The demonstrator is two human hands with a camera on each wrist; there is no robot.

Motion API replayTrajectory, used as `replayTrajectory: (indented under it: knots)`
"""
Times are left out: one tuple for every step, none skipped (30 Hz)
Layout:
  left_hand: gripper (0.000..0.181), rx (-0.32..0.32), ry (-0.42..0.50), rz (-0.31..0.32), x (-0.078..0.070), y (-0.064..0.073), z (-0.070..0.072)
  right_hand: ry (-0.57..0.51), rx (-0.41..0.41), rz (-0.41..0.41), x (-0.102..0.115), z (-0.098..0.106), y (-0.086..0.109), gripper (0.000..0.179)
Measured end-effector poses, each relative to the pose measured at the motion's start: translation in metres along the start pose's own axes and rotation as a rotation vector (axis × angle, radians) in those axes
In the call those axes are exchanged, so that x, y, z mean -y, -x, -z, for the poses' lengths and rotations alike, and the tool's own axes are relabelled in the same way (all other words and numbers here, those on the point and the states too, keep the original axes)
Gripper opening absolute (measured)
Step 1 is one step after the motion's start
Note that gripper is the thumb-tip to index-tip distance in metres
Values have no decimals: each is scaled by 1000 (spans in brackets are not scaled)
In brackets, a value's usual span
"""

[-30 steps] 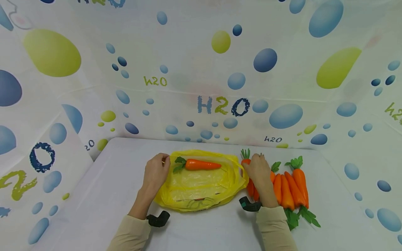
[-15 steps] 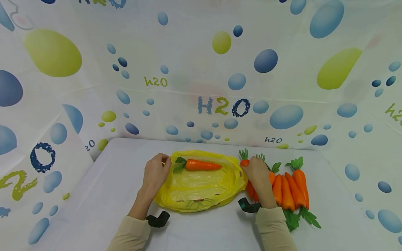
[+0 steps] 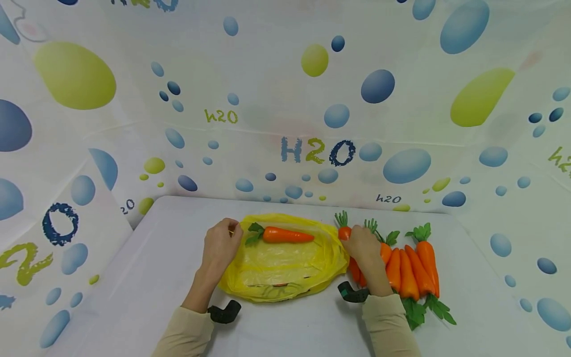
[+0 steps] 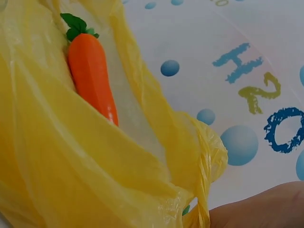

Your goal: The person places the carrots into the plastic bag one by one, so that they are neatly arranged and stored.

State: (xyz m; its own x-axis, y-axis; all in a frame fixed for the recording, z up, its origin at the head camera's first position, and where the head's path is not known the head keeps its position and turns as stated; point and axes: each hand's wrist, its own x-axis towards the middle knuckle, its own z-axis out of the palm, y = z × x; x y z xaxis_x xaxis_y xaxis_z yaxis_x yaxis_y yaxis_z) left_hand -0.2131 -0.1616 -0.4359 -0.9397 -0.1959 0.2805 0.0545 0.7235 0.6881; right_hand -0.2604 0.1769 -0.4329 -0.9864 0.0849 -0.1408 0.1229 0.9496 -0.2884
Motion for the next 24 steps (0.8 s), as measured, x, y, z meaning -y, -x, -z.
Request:
replayTrajectory:
  knots:
    - [27,-1,-1,0,0,0,0,0,-1,1,0,0,0,47]
    - [27,-1,-2,-1,0,0,0,3,-3,5,-1,-1,0,47]
    - [27,0,-3,-1,0,0,0,6,-5,7,-1,-1,-1,47]
    - [27,1,-3,-2,0,0,0,7,-8,11,-1,-1,-1,47]
    - [27,2,-4,-2,0,0,0,7,-11,15,-1,-1,-1,47]
    - [27,2,-7,-2,0,0,-1,6,-12,18,-2,-1,-2,48]
    - [27,2,-8,-4,0,0,-1,4,-14,22,-2,-1,-2,48]
    - [27,2,-8,-6,0,0,-1,2,-15,25,-2,-1,-2,48]
    - [27,1,-8,-8,0,0,-1,-3,-16,27,-2,-2,-3,48]
    - [27,0,-8,-9,0,0,-1,-10,-17,28,-3,-2,-4,47]
    - [27,-1,-9,-11,0,0,-1,-12,-19,30,-3,-2,-4,46]
    - [27,-3,-9,-13,0,0,-1,-15,-20,31,-3,-2,-5,45]
    - [27,-4,-8,-15,0,0,-1,-18,-19,30,-3,-2,-5,43]
    - [27,-5,-8,-17,0,0,-1,-18,-18,29,-4,-2,-6,42]
    - [27,-6,-8,-18,0,0,-1,-19,-18,29,-4,-2,-6,41]
    - [27,-6,-9,-20,0,0,-1,-20,-17,28,-4,-2,-6,41]
    - [27,-7,-9,-21,0,0,-1,-22,-16,28,-4,-2,-7,41]
    - [27,-7,-9,-21,0,0,-1,-28,-14,25,-4,-2,-7,41]
    - [27,-6,-10,-21,0,0,-2,-30,-13,24,-4,-2,-7,41]
    - [27,-7,-11,-22,0,0,-2,-36,-16,24,-4,-3,-7,41]
    - [27,-7,-13,-23,0,0,-2,-41,-18,25,-5,-3,-7,40]
    - [27,-7,-15,-24,0,0,-2,-46,-20,25,-5,-3,-7,40]
    - [27,-8,-16,-25,0,0,-2,-50,-22,26,-5,-3,-7,40]
    - [27,-8,-17,-26,0,0,-2,-53,-25,29,-5,-3,-7,40]
